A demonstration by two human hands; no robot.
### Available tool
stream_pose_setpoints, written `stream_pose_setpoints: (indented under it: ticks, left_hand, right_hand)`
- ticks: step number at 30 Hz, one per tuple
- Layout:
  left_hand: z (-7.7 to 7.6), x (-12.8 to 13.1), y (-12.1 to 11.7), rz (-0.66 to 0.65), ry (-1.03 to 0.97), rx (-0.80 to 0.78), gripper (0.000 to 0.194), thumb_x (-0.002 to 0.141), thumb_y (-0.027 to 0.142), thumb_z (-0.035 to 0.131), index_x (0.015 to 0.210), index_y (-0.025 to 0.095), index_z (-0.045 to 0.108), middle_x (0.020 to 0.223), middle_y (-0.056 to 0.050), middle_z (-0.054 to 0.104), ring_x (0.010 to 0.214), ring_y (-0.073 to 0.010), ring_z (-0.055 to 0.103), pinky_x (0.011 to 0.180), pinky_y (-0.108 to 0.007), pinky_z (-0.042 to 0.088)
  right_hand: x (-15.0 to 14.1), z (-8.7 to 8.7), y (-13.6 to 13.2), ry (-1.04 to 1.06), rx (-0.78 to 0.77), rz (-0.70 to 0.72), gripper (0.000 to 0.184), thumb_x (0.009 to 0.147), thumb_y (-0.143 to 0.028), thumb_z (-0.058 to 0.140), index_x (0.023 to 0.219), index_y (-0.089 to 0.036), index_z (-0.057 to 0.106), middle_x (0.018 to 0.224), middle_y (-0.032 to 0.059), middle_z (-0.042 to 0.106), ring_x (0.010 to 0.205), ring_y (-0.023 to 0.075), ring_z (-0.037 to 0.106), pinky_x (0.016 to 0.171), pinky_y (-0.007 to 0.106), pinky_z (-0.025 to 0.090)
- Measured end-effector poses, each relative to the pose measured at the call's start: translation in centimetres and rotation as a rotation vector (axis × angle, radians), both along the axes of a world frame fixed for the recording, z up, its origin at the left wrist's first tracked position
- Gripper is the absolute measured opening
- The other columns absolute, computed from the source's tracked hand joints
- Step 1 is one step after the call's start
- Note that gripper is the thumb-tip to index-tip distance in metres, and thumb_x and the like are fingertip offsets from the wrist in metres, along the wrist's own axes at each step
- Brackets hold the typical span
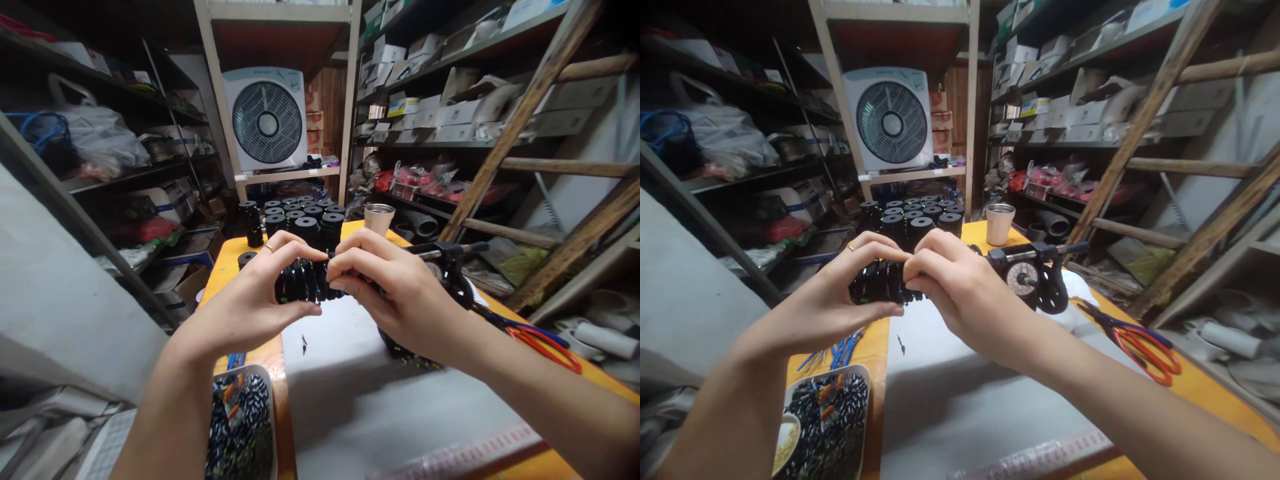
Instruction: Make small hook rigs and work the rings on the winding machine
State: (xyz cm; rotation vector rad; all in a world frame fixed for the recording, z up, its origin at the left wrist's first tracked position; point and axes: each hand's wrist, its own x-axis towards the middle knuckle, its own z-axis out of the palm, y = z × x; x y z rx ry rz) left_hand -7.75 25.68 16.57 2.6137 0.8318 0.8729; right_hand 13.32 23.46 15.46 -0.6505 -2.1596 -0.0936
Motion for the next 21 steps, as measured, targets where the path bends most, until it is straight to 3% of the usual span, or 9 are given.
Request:
stream_pose_setpoints:
  ticks: [14,21]
  left_hand:
    - [-0.2,0.0,0.2,-0.016,-0.009,0.033,0.045,0.077,0.027,0.071,0.118,0.023,0.051,0.115,0.0,0.045,0.11,-0.0112,0.046,0.099,-0.023,0.037]
    - [-0.1,0.0,0.1,-0.001,0.003,0.046,0.044,0.078,0.027,0.07,0.118,0.024,0.051,0.116,0.0,0.046,0.11,-0.0107,0.047,0.098,-0.023,0.038]
  right_hand:
    - [0.0,-1.8,-0.1,0.017,0.221,-0.062,0.014,0.084,0.001,0.054,0.09,-0.011,0.058,0.093,0.0069,0.057,0.088,0.0132,0.05,0.078,0.029,0.045]
    - [0.7,-1.9,-0.7,-0.257,0.479,-0.086,0.026,0.082,0.001,0.055,0.106,0.006,0.059,0.098,0.0183,0.058,0.099,0.0254,0.05,0.087,0.039,0.049]
